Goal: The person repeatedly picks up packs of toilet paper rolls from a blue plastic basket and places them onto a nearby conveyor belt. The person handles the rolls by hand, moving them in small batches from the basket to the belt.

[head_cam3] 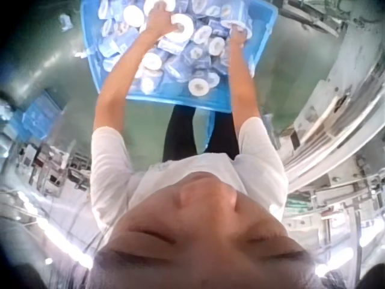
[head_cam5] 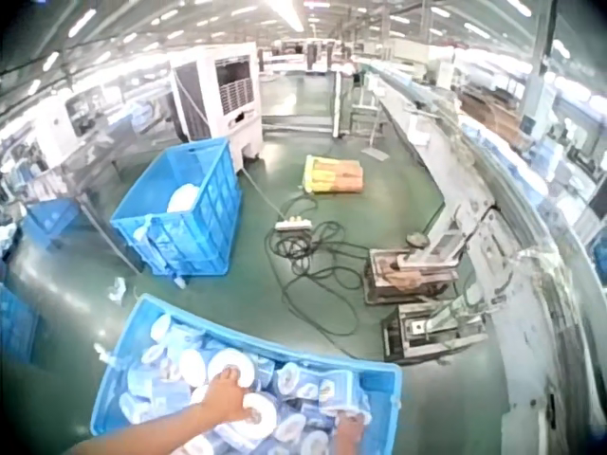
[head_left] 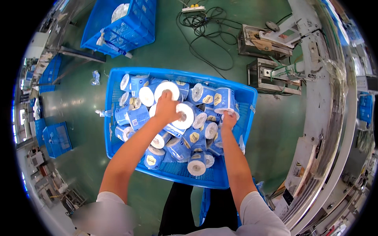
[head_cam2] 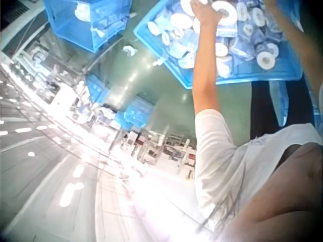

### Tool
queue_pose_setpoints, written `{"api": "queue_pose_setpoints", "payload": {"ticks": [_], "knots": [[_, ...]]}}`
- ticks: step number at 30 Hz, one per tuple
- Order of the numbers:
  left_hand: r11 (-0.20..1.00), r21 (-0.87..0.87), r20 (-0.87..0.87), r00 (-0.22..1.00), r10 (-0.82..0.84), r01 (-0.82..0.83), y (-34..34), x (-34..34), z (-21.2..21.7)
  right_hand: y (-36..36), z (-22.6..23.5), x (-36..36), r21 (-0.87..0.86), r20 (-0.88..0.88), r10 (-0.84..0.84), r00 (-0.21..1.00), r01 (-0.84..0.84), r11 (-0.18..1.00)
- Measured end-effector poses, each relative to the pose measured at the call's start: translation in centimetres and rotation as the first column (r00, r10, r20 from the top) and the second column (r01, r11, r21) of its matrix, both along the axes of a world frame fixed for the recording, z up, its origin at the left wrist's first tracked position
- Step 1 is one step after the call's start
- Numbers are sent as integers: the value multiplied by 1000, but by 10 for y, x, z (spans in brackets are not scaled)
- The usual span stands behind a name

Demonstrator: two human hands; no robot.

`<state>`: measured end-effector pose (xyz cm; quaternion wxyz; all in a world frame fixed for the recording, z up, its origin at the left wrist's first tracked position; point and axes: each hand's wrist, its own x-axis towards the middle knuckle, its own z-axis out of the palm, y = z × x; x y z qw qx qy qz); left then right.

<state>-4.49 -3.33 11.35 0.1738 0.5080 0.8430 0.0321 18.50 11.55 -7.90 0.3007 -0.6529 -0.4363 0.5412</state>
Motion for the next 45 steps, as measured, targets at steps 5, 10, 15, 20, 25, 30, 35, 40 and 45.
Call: {"api": "queue_pose_setpoints", "payload": {"ticks": [5,10,15,20,25,30,35,40,45], "knots": [[941,120,205,935,288,-316,-43,40,70,-9,67,17,28,-6,231,973,-231,973],[747,191,358,753,551,-637,-71,88,113,-29,175,98,195,-41,430,902,-415,889],[712,319,420,767,485,-625,-33,134,175,-4,340,185,222,-99,320,942,-293,930],[773,574,493,868,-62,-271,151,251,258,43,466,331,378,-101,-227,969,248,892],[619,784,317,837,-446,34,313,380,323,89,489,443,578,231,-389,892,195,792],[658,535,-44,795,-605,530,386,456,305,120,473,455,323,569,-326,755,160,933],[563,528,-164,726,-667,636,391,472,302,129,454,452,385,749,-259,610,-83,919],[577,673,-60,812,-581,463,387,454,274,129,448,424,471,768,-277,578,-216,856],[550,800,40,893,-449,241,408,426,228,146,452,397,553,829,-374,416,-507,661]]}}
